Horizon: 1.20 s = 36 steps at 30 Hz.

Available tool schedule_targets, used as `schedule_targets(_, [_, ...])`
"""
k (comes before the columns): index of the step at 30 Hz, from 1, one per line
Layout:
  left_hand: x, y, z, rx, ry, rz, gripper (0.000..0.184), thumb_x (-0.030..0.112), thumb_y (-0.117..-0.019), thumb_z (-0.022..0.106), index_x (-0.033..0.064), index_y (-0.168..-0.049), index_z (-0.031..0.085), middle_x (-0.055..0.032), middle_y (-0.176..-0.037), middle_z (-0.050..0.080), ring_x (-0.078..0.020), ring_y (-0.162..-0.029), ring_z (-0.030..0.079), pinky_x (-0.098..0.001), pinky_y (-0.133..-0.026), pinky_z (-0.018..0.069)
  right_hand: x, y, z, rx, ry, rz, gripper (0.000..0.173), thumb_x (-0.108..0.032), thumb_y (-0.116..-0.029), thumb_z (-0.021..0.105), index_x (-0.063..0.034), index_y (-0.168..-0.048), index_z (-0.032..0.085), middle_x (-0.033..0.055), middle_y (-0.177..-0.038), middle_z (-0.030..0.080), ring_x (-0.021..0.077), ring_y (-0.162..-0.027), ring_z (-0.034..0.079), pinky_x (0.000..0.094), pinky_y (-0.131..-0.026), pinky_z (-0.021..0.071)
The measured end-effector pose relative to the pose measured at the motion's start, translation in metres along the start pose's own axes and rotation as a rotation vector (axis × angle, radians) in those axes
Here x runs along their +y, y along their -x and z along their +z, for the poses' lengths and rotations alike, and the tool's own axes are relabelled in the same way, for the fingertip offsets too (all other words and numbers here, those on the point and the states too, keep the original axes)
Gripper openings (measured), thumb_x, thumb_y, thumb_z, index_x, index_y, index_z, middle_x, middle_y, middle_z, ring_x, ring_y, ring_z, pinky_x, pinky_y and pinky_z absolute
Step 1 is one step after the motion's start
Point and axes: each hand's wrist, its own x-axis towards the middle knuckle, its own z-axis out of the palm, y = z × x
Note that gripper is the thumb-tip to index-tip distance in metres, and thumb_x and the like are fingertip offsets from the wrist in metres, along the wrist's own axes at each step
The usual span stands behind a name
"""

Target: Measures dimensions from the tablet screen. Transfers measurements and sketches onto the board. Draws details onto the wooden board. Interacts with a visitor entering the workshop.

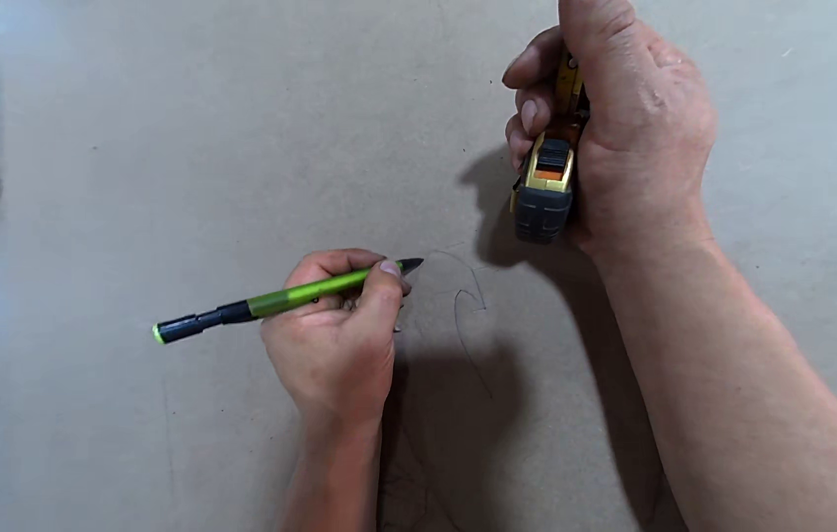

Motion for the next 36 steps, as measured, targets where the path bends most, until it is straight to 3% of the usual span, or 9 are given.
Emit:
schedule_targets(11, [0.006,0.001,0.004,-0.281,0.04,0.139,0.009,0.011,-0.0912,0.072,0.0093,-0.1,0.07,0.0001,-0.081,0.073,-0.0112,-0.062,0.067,-0.0232,-0.052,0.0574,0.0,0.0,0.001,0.012,-0.015,0.001,0.041,-0.02,-0.1121,0.04,0.0002,-0.09,0.068,0.0061,-0.069,0.063,0.0169,-0.061,0.063,0.0338,-0.06,0.0593])
schedule_targets(17, [0.005,-0.003,0.008,-0.22,0.041,0.115,0.008,0.011,-0.0931,0.07,0.0083,-0.101,0.07,-0.0014,-0.08,0.072,-0.0128,-0.059,0.066,-0.0242,-0.049,0.0554,0.0,0.0,0.0,0.004,-0.004,0.001,0.041,-0.02,-0.1122,0.039,0.0005,-0.091,0.067,0.0063,-0.07,0.062,0.0171,-0.062,0.063,0.034,-0.06,0.0598])
schedule_targets(22, [0.002,0.003,0.002,0.002,0.031,0.022,0.005,0.01,-0.0949,0.069,0.0067,-0.099,0.069,-0.0031,-0.081,0.072,-0.0146,-0.062,0.069,-0.0263,-0.052,0.0586,-0.001,0.001,0.0,0.003,0.01,0.006,0.042,-0.021,-0.1124,0.038,0.0,-0.091,0.067,0.0061,-0.071,0.063,0.0167,-0.062,0.064,0.0335,-0.06,0.0598])
schedule_targets(29, [-0.016,0.06,-0.041,0.053,0.115,-0.003,0.012,0.018,-0.0943,0.07,0.0083,-0.101,0.067,-0.0011,-0.079,0.071,-0.0112,-0.06,0.067,-0.024,-0.05,0.0577,-0.001,0.001,0.0,-0.008,-0.002,0.006,0.044,-0.023,-0.113,0.038,-0.0004,-0.092,0.068,0.0045,-0.071,0.062,0.0151,-0.062,0.063,0.031,-0.06,0.0592])
schedule_targets(33, [-0.007,0.101,-0.051,-0.101,0.133,-0.027,0.009,0.022,-0.0963,0.071,0.0168,-0.104,0.07,0.005,-0.09,0.072,-0.0054,-0.073,0.069,-0.02,-0.061,0.0597,-0.001,0.001,0.0,0.001,-0.017,0.0,0.044,-0.024,-0.113,0.038,-0.0006,-0.09,0.068,0.0044,-0.07,0.063,0.015,-0.062,0.063,0.0309,-0.06,0.0596])
schedule_targets(36, [-0.002,0.113,-0.049,-0.186,0.163,-0.04,0.01,0.022,-0.0962,0.071,0.0169,-0.105,0.071,0.0044,-0.091,0.072,-0.0052,-0.073,0.069,-0.0198,-0.061,0.0597,0.0,0.0,0.0,-0.01,-0.008,0.001,0.045,-0.026,-0.1132,0.038,-0.0008,-0.09,0.068,0.0046,-0.069,0.062,0.0159,-0.061,0.063,0.0323,-0.059,0.0595])
